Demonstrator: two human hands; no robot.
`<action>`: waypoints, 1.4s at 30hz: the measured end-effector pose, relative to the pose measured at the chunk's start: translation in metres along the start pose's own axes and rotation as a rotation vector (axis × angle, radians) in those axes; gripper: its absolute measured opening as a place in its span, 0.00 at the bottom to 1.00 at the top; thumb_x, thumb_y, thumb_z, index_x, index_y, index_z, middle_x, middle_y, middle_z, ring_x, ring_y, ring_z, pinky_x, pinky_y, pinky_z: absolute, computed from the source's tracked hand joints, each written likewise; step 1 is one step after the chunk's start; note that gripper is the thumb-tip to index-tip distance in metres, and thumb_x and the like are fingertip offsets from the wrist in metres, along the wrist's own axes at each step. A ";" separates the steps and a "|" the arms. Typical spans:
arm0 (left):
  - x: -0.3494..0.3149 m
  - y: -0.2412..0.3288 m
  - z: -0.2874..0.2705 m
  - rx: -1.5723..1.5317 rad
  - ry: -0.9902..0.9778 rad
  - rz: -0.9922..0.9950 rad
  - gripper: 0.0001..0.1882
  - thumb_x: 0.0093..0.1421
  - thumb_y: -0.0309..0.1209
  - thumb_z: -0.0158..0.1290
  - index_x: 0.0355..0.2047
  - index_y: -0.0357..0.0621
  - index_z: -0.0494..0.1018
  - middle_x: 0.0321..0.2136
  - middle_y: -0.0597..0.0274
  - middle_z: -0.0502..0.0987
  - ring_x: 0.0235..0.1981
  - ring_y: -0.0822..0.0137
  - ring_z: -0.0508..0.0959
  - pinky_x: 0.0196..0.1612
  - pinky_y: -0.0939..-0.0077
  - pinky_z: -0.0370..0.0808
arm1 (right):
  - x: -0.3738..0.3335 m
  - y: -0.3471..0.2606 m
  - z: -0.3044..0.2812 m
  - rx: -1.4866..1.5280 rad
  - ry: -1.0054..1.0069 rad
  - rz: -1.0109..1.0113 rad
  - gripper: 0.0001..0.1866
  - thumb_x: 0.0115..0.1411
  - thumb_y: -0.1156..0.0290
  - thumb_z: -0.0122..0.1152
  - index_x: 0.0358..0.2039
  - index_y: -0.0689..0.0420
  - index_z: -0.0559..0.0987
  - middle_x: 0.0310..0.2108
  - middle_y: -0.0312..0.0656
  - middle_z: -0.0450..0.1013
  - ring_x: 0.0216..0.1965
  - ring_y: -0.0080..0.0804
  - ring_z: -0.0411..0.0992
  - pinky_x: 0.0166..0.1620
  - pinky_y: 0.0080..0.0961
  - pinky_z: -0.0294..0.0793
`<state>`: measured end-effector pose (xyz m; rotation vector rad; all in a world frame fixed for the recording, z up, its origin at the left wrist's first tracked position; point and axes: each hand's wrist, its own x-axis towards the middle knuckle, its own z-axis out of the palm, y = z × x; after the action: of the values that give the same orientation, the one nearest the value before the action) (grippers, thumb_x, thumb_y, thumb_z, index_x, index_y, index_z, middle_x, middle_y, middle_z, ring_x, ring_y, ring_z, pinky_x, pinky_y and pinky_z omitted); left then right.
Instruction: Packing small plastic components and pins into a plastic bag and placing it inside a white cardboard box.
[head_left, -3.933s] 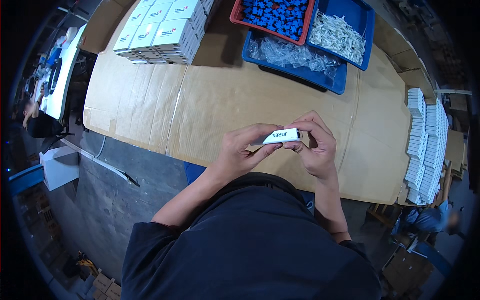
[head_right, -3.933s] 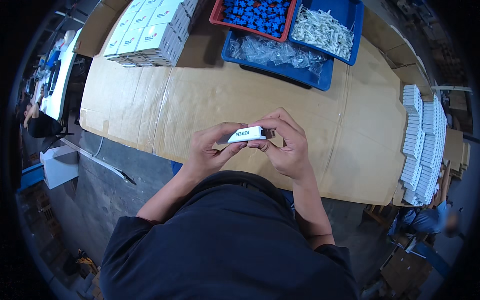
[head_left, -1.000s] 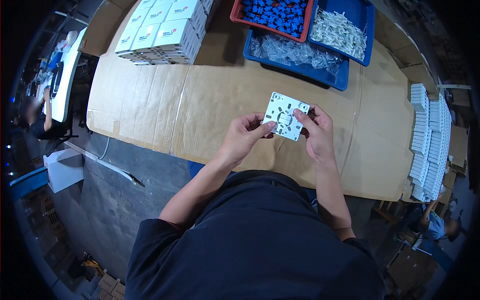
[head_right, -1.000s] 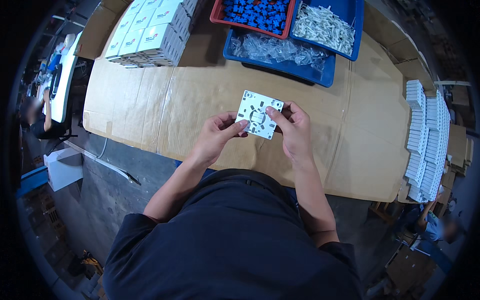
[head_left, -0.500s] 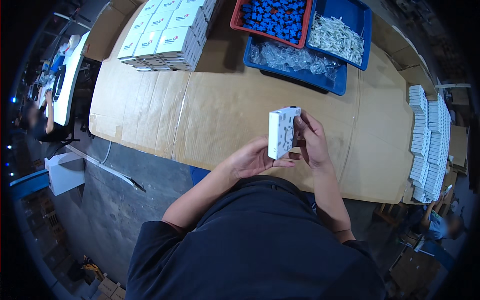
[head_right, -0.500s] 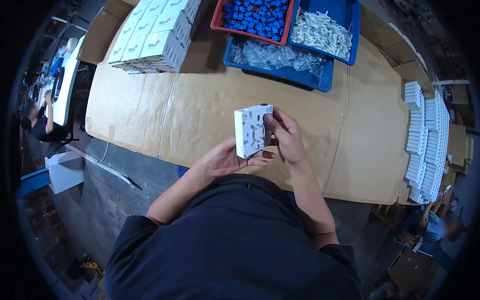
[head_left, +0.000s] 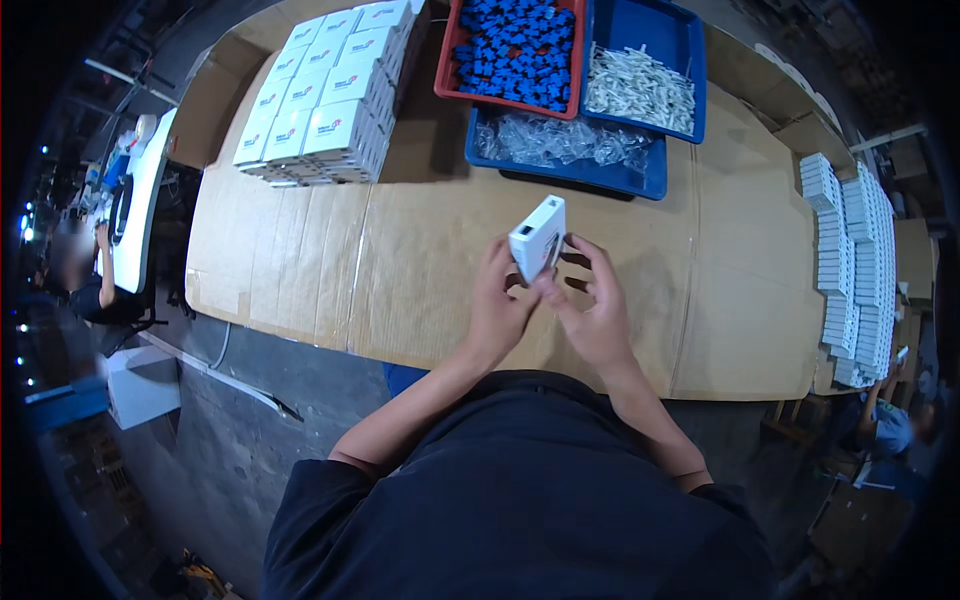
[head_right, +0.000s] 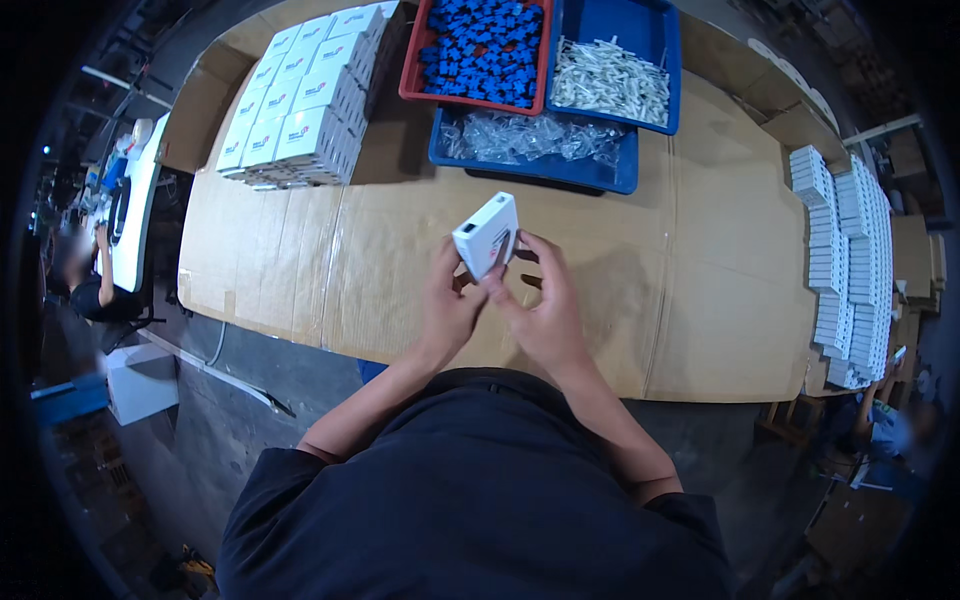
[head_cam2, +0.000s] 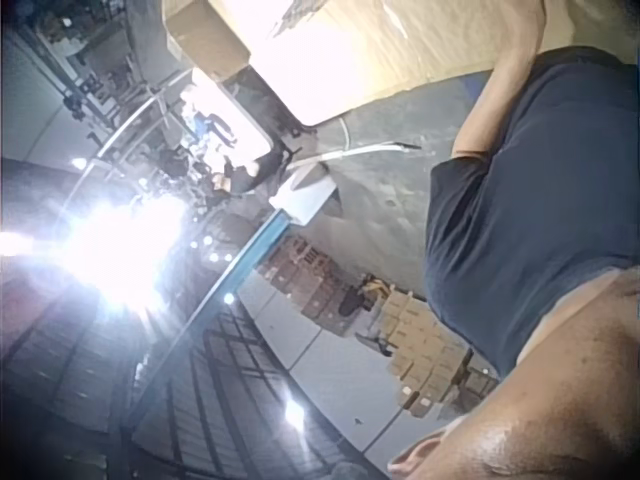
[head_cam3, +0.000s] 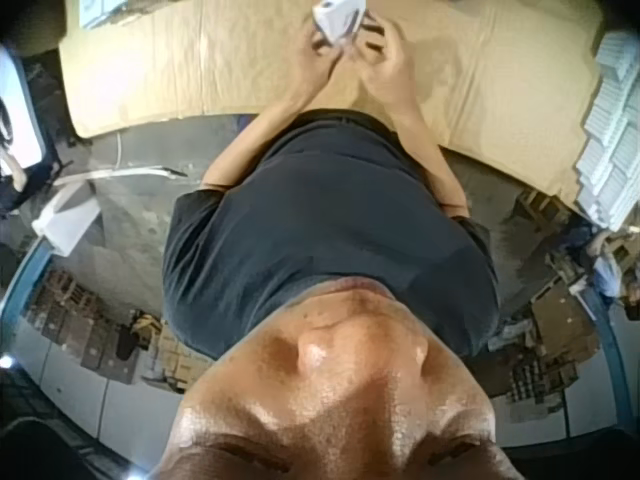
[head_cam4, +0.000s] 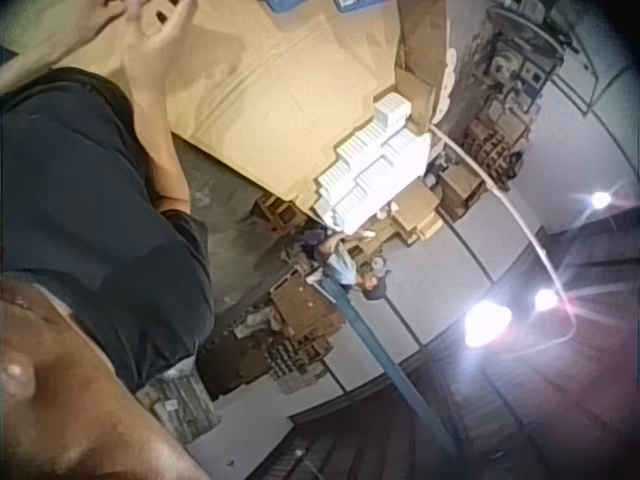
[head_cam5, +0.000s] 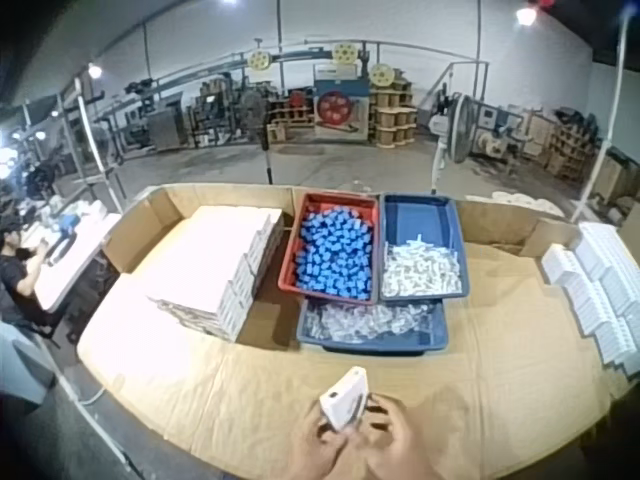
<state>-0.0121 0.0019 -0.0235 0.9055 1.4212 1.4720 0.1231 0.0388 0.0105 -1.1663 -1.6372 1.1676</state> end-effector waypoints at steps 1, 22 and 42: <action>-0.003 0.008 0.005 0.062 -0.087 0.140 0.26 0.64 0.26 0.62 0.61 0.37 0.70 0.60 0.54 0.70 0.56 0.63 0.76 0.53 0.68 0.80 | 0.000 -0.011 0.003 -0.025 0.013 -0.059 0.25 0.66 0.70 0.67 0.61 0.61 0.73 0.50 0.44 0.77 0.48 0.29 0.76 0.48 0.26 0.77; -0.004 0.006 0.031 0.320 -0.180 0.422 0.23 0.60 0.22 0.66 0.55 0.35 0.75 0.53 0.53 0.73 0.52 0.65 0.80 0.49 0.73 0.80 | 0.011 0.033 -0.042 0.530 0.082 0.163 0.44 0.58 0.70 0.76 0.69 0.64 0.61 0.62 0.50 0.68 0.62 0.37 0.69 0.62 0.36 0.73; -0.013 -0.026 0.073 0.400 -0.518 0.136 0.19 0.66 0.26 0.59 0.57 0.37 0.73 0.39 0.57 0.83 0.35 0.70 0.83 0.43 0.73 0.79 | 0.014 0.086 -0.188 0.188 0.050 0.141 0.28 0.60 0.72 0.67 0.60 0.66 0.73 0.54 0.43 0.75 0.53 0.31 0.74 0.58 0.32 0.72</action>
<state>0.0630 0.0145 -0.0423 1.5305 1.2888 0.9501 0.3160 0.1082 -0.0225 -1.1947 -1.3933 1.3398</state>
